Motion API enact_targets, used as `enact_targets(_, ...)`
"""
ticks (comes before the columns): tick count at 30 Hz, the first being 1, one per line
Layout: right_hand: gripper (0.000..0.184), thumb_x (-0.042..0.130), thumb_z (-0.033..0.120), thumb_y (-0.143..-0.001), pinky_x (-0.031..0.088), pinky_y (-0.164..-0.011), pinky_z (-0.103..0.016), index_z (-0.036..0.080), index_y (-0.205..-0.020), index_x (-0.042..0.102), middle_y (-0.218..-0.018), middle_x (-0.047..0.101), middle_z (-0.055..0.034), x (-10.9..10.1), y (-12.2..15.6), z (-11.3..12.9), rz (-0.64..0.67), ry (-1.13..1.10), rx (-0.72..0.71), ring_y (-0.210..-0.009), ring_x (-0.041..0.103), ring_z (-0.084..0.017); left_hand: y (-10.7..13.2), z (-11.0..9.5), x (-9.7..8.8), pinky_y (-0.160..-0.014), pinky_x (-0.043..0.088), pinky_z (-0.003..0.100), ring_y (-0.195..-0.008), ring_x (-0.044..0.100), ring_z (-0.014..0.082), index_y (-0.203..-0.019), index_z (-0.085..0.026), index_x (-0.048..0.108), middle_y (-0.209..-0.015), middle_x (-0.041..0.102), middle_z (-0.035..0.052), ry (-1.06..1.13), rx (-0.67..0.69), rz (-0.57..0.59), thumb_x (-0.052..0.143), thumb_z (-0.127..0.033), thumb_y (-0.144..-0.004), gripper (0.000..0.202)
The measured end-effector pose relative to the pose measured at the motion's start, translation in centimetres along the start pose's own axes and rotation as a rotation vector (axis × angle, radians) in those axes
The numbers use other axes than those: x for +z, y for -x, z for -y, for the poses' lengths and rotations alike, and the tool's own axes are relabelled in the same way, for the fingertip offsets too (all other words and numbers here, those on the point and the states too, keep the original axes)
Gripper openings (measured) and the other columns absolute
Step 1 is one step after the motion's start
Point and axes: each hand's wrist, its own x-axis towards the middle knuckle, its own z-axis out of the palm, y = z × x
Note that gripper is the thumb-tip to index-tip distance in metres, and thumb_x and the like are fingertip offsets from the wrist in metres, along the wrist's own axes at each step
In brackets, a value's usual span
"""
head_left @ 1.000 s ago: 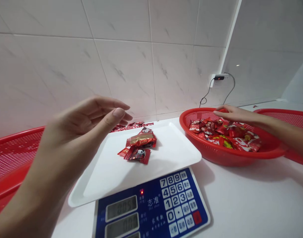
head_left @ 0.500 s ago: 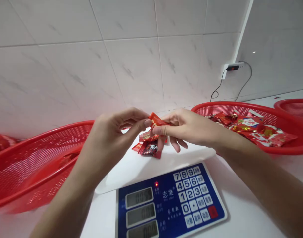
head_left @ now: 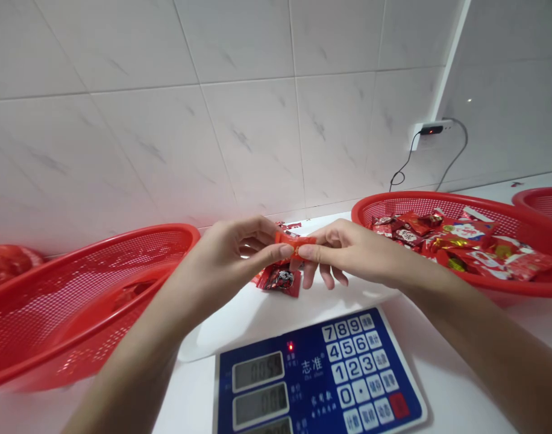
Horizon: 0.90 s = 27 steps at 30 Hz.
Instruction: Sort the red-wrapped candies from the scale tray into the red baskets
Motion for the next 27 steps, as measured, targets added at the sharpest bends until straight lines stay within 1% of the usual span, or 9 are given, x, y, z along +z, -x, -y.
enact_targets(3, 0.018, 0.070, 0.027, -0.096, 0.046, -0.051, -0.018, 0.011, -0.091, 0.075, -0.082, 0.076, -0.0073, -0.4, -0.1, -0.5, 0.003, -0.083, -0.023, -0.062, 0.059, -0.009, -0.2, 0.2, 0.4, -0.070, 0.056, 0.025, -0.078, 0.074, 0.0169, -0.085, -0.022, 0.074, -0.083, 0.079, 0.0006, -0.111, 0.101, -0.112, 0.070, -0.032, -0.087, 0.011)
enact_targets(7, 0.036, 0.073, 0.048, -0.092, 0.049, -0.058, -0.020, 0.012, -0.095, 0.077, -0.091, 0.075, -0.0087, -1.2, 0.0, -0.8, 0.115, -0.317, -0.071, -0.076, 0.064, -0.012, -0.1, 0.2, 1.0, -0.071, 0.053, 0.023, -0.079, 0.072, 0.0140, -0.086, -0.025, 0.071, -0.081, 0.077, -0.0035, -0.290, 0.283, -0.320, 0.067, -0.025, -0.090, 0.006)
enact_targets(9, 0.037, 0.072, 0.049, -0.093, 0.045, -0.056, -0.020, 0.013, -0.091, 0.076, -0.085, 0.074, -0.0072, -1.3, 0.2, -0.8, 0.117, -0.347, -0.086, -0.072, 0.061, -0.011, 0.1, 0.1, 1.3, -0.068, 0.052, 0.023, -0.080, 0.072, 0.0142, -0.087, -0.026, 0.071, -0.083, 0.077, -0.0046, -0.362, 0.373, -0.359, 0.067, -0.026, -0.092, 0.006)
enact_targets(11, 0.031, 0.074, 0.044, -0.092, 0.042, -0.055, -0.020, 0.013, -0.086, 0.074, -0.078, 0.070, -0.0043, -1.0, 0.4, -0.7, 0.067, -0.321, -0.100, -0.067, 0.057, -0.009, 0.4, 0.0, 1.5, -0.069, 0.053, 0.024, -0.080, 0.072, 0.0146, -0.089, -0.027, 0.071, -0.084, 0.077, -0.0049, -0.394, 0.405, -0.367, 0.067, -0.027, -0.093, 0.006)
enact_targets(15, 0.024, 0.080, 0.033, -0.087, 0.039, -0.051, -0.021, 0.013, -0.079, 0.069, -0.070, 0.065, 0.0007, -0.4, 0.4, -0.2, -0.043, -0.266, -0.137, -0.055, 0.050, -0.007, 0.5, -0.2, 1.2, -0.081, 0.055, 0.024, -0.085, 0.073, 0.0151, -0.091, -0.027, 0.074, -0.088, 0.078, -0.0040, -0.291, 0.307, -0.310, 0.070, -0.030, -0.093, 0.005)
enact_targets(18, 0.015, 0.082, 0.021, -0.083, 0.038, -0.049, -0.020, 0.012, -0.087, 0.070, -0.068, 0.064, 0.0019, -0.1, 0.2, 0.1, -0.137, -0.227, -0.144, -0.052, 0.049, -0.006, 0.4, -0.3, 0.6, -0.089, 0.057, 0.023, -0.096, 0.075, 0.0172, -0.100, -0.028, 0.077, -0.099, 0.081, -0.0019, -0.111, 0.228, -0.201, 0.077, -0.034, -0.088, 0.013)
enact_targets(20, 0.010, 0.078, 0.014, -0.086, 0.039, -0.048, -0.019, 0.011, -0.090, 0.070, -0.068, 0.064, 0.0013, 0.0, 0.1, 0.2, -0.204, -0.199, -0.131, -0.053, 0.051, -0.006, 0.2, -0.3, 0.3, -0.087, 0.060, 0.024, -0.098, 0.076, 0.0195, -0.104, -0.026, 0.078, -0.103, 0.081, 0.0010, 0.018, 0.147, -0.111, 0.080, -0.041, -0.085, 0.024)
enact_targets(23, 0.005, 0.072, 0.008, -0.088, 0.041, -0.047, -0.018, 0.011, -0.087, 0.068, -0.066, 0.063, 0.0018, 0.4, 0.0, 0.1, -0.273, -0.157, -0.117, -0.057, 0.055, -0.007, -0.1, -0.1, 0.3, -0.080, 0.062, 0.024, -0.091, 0.078, 0.0211, -0.098, -0.023, 0.080, -0.099, 0.082, 0.0045, 0.140, 0.012, -0.024, 0.083, -0.049, -0.081, 0.031)
enact_targets(27, 0.007, 0.071, 0.007, -0.087, 0.042, -0.050, -0.017, 0.012, -0.090, 0.068, -0.065, 0.062, 0.0028, 0.6, -0.1, -0.3, -0.232, -0.143, -0.090, -0.061, 0.058, -0.007, -0.3, 0.4, 0.4, -0.077, 0.061, 0.022, -0.086, 0.078, 0.0194, -0.088, -0.021, 0.081, -0.090, 0.082, 0.0040, 0.196, -0.037, -0.008, 0.087, -0.047, -0.077, 0.029)
